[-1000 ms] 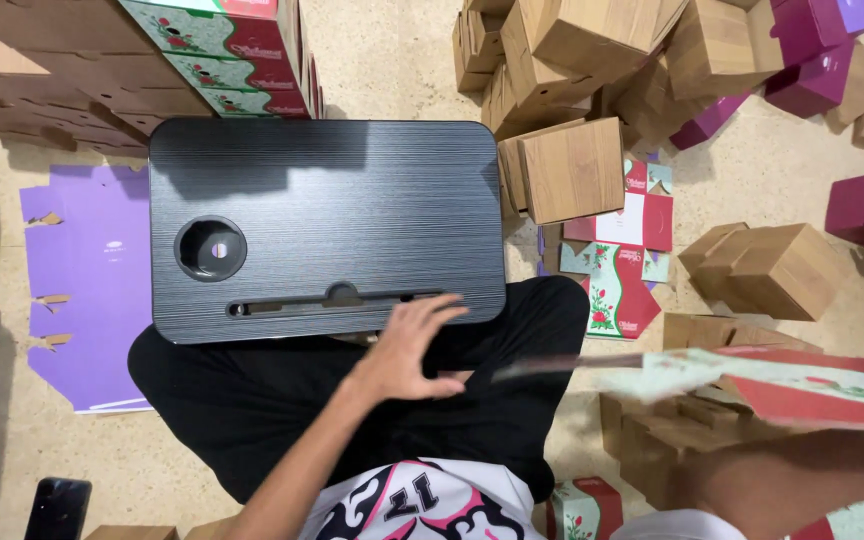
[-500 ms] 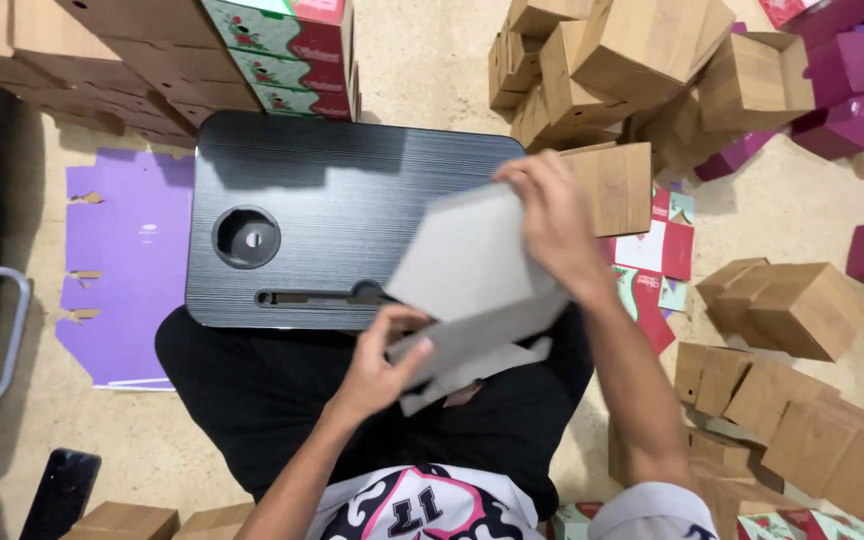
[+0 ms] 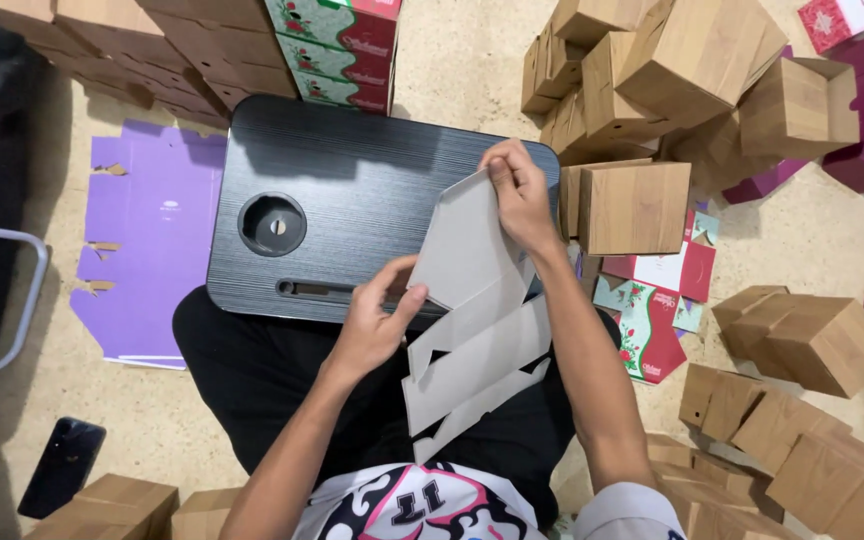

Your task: The person assembles flat-packed cardboard boxes by folding along pre-scored lines and tucking flaps to form a closed box. They repeat this process for multiple boxes, placing finished units aside.

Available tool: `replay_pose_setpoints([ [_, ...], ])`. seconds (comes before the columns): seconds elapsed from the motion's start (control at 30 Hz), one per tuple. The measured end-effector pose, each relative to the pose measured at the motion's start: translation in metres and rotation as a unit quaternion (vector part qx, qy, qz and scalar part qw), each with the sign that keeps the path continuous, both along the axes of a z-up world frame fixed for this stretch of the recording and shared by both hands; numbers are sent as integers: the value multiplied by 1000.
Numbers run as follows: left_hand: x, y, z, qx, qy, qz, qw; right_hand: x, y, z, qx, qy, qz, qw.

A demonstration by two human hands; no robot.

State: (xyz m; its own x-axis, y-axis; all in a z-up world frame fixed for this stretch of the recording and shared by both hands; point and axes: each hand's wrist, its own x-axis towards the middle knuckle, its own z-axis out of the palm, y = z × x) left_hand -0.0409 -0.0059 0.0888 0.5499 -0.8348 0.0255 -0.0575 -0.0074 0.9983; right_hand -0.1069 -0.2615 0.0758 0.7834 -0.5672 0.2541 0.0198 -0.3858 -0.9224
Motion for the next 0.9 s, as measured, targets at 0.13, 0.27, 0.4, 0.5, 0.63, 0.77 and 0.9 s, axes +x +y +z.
replay_pose_setpoints([
  [0.13,-10,-14,-6,-39,30,1,999,-10,3,6,-68,-78,0,995],
  [0.27,-16,-21,-18,-100,80,17,992,-14,6,2,-192,-157,-28,968],
  [0.4,-19,-26,-22,-113,87,20,990,-11,11,-10,-144,-179,-2,973],
  [0.5,-21,-27,-21,-105,80,17,991,-8,15,-9,-133,-200,-7,971],
  [0.63,-20,-25,-18,-101,93,13,990,-9,18,0,-110,-206,-25,972],
  [0.77,-17,-25,-24,-89,105,22,990,-12,23,13,-115,-207,-53,970],
  [0.9,-9,-25,-54,-88,128,34,987,-17,22,19,-147,-197,-70,967],
])
